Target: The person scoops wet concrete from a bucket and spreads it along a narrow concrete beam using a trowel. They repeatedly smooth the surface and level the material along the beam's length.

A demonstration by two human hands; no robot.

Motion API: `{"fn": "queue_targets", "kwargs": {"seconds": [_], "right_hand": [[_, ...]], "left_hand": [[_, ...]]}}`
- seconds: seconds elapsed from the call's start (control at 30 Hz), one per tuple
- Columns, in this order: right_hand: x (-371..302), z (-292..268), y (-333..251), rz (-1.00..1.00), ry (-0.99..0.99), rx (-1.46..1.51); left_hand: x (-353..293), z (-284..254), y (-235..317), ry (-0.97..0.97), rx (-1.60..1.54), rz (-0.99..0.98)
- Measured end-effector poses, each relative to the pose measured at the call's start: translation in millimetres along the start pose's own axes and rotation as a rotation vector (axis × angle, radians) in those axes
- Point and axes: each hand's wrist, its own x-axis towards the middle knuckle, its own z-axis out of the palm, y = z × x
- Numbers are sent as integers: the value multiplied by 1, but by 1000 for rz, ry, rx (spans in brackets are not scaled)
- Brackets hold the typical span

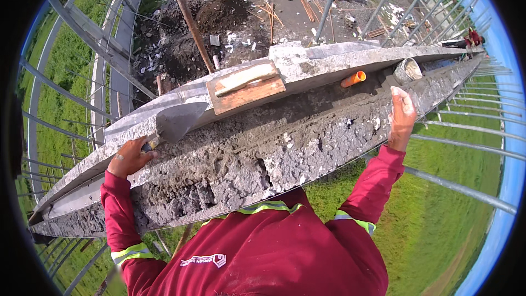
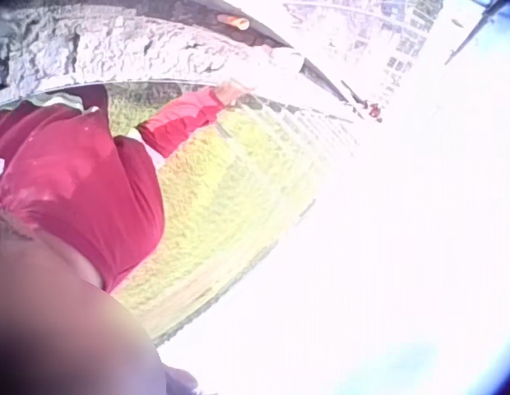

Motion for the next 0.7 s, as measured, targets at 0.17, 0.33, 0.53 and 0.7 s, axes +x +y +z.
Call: {"fn": "queue_targets", "kwargs": {"seconds": [0.17,0.33,0.53,0.7], "right_hand": [[-7,4,-6,39,-16,82],[-8,6,-15,87,-6,-9],[-7,4,-11,14,-78,64],[-3,7,1,-147,-77,173]], "left_hand": [[0,1,0,21,-9,-16],[2,1,-2,14,-17,35],[2,3,-2,45,24,62],[2,4,0,26,1,69]]}}
